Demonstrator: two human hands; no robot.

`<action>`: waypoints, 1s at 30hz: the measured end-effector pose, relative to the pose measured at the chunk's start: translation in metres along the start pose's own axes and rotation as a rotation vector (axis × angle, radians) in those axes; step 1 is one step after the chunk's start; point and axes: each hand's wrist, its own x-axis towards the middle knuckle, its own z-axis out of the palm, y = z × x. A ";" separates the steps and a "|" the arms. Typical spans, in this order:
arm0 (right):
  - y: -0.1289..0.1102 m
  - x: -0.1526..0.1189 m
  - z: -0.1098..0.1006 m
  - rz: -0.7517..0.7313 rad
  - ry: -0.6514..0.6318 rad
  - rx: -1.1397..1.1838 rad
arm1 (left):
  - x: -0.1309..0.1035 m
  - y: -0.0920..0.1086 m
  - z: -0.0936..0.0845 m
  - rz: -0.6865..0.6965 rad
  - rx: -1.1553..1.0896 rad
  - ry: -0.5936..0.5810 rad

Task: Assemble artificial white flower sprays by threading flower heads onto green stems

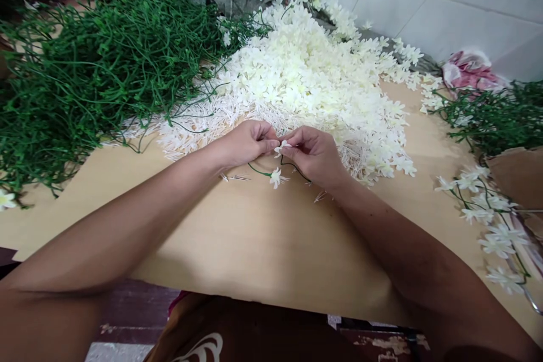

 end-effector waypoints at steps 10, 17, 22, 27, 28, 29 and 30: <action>0.006 0.005 -0.005 0.081 -0.062 0.062 | 0.000 0.005 0.001 -0.036 0.080 -0.021; 0.006 0.004 -0.002 0.113 -0.066 0.002 | 0.002 0.002 0.000 -0.028 0.145 -0.049; 0.005 0.005 -0.002 0.179 -0.038 0.017 | 0.004 0.001 -0.003 -0.012 0.108 -0.040; 0.000 0.005 -0.007 0.183 -0.018 0.109 | 0.004 0.002 -0.009 -0.010 0.081 -0.095; -0.001 0.005 -0.008 0.188 -0.030 0.129 | 0.004 0.003 -0.010 -0.011 0.097 -0.114; -0.002 0.005 -0.008 0.194 -0.040 0.144 | 0.003 0.004 -0.011 -0.010 0.116 -0.138; -0.004 0.005 -0.009 0.202 -0.048 0.151 | 0.003 0.004 -0.012 -0.005 0.138 -0.161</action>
